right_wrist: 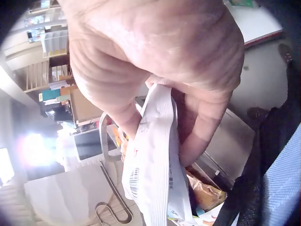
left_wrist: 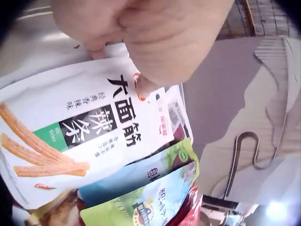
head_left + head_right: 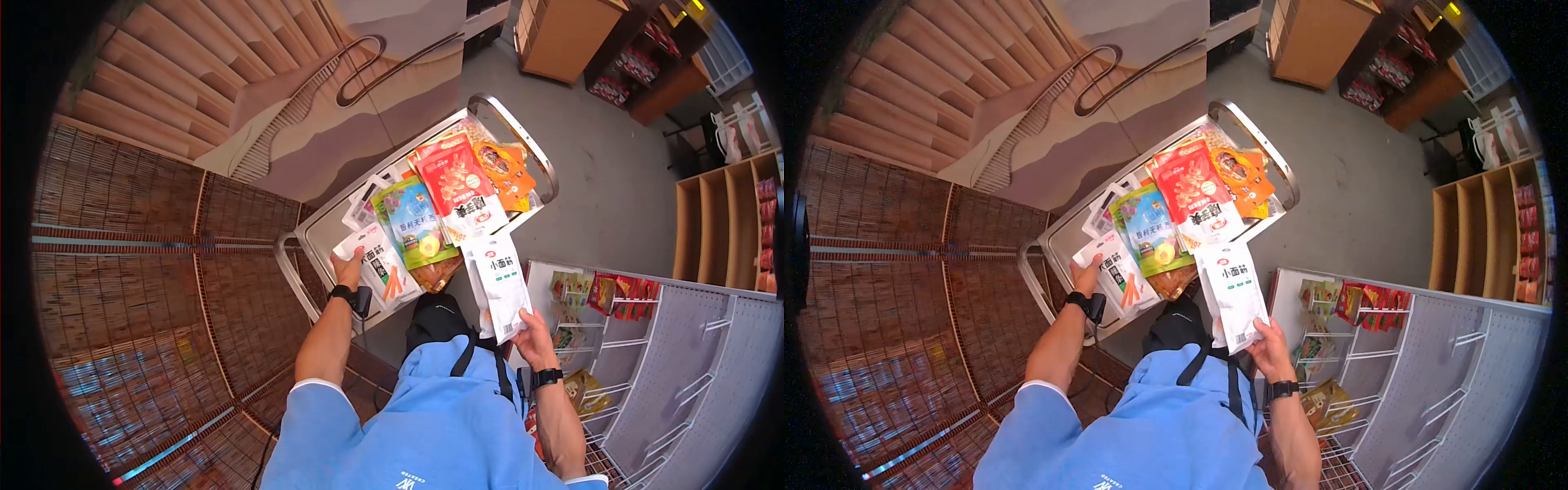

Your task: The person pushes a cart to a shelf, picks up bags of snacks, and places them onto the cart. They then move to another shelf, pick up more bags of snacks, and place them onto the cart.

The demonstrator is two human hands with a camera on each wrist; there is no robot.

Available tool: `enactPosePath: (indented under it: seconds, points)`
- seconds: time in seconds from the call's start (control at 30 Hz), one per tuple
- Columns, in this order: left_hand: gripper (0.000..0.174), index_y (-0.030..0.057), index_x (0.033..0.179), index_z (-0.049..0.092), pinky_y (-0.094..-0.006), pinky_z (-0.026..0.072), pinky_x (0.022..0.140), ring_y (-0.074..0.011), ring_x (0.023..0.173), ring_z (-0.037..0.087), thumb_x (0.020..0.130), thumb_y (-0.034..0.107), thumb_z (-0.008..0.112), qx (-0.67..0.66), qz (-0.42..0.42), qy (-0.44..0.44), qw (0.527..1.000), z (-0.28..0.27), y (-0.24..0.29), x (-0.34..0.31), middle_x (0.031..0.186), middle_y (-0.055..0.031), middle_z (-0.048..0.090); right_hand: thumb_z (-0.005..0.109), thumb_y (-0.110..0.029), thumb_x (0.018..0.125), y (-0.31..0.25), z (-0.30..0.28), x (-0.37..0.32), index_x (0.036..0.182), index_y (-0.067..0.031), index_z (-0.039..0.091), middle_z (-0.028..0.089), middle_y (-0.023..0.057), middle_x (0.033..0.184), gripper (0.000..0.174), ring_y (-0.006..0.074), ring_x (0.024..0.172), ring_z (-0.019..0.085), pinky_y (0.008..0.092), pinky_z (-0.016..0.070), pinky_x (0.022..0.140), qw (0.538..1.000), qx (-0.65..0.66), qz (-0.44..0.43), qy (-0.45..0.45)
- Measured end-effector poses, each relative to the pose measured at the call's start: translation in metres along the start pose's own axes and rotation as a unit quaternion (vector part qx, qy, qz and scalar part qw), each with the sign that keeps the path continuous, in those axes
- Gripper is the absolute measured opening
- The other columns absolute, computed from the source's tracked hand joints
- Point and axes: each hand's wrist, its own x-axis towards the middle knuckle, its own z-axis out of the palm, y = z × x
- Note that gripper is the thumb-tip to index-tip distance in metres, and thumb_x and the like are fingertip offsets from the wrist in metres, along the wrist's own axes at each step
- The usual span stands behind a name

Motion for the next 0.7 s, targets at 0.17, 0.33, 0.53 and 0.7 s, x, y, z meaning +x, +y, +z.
enactPosePath:
  seconds: [0.17, 0.33, 0.53, 0.7]
  points:
    - [0.096, -0.0089, 0.150, 0.029, -0.0443, 0.0359, 0.114, -0.0393, 0.135, 0.045, 0.079, 0.024, 0.085, 0.179, 0.119, 0.106, 0.971, 0.007, 0.009, 0.000, 0.146, -0.0301, 0.043, 0.075, -0.017, 0.089, -0.009, 0.012, -0.002, 0.118, -0.0041, 0.055, 0.068, 0.0058, 0.108, 0.037, 0.0187, 0.094, 0.068, 0.0366, 0.0585, 0.081, 0.984, -0.172, -0.051, 0.015]
    - [0.086, -0.0013, 0.145, 0.043, -0.0440, 0.0406, 0.109, -0.0409, 0.128, 0.051, 0.077, 0.031, 0.085, 0.216, 0.444, -0.185, 0.850, 0.029, 0.122, -0.119, 0.142, -0.0253, 0.051, 0.078, -0.018, 0.084, -0.039, 0.060, 0.000, 0.101, -0.0049, 0.062, 0.068, 0.0053, 0.086, 0.027, 0.0164, 0.079, 0.067, 0.0328, 0.0538, 0.071, 0.865, -0.480, -0.140, -0.035]
    - [0.078, 0.0027, 0.140, 0.051, -0.0469, 0.0399, 0.108, -0.0396, 0.121, 0.057, 0.077, 0.034, 0.084, 0.301, 0.411, -0.551, 0.661, 0.044, 0.162, -0.184, 0.134, -0.0199, 0.060, 0.082, -0.020, 0.079, -0.058, 0.146, -0.013, 0.106, -0.0067, 0.064, 0.070, 0.0093, 0.088, 0.035, 0.0264, 0.079, 0.068, 0.0377, 0.0538, 0.072, 0.613, -0.710, -0.283, -0.199]
    - [0.062, 0.0103, 0.128, 0.063, -0.0446, 0.0530, 0.088, -0.0354, 0.096, 0.070, 0.077, 0.038, 0.084, 0.228, 0.365, -0.432, 0.793, 0.032, 0.109, -0.158, 0.101, -0.0155, 0.073, 0.082, -0.020, 0.083, -0.044, 0.144, -0.002, 0.124, -0.0018, 0.056, 0.067, 0.0156, 0.121, 0.052, 0.0247, 0.107, 0.067, 0.0381, 0.0532, 0.094, 0.777, -0.510, -0.336, -0.157]
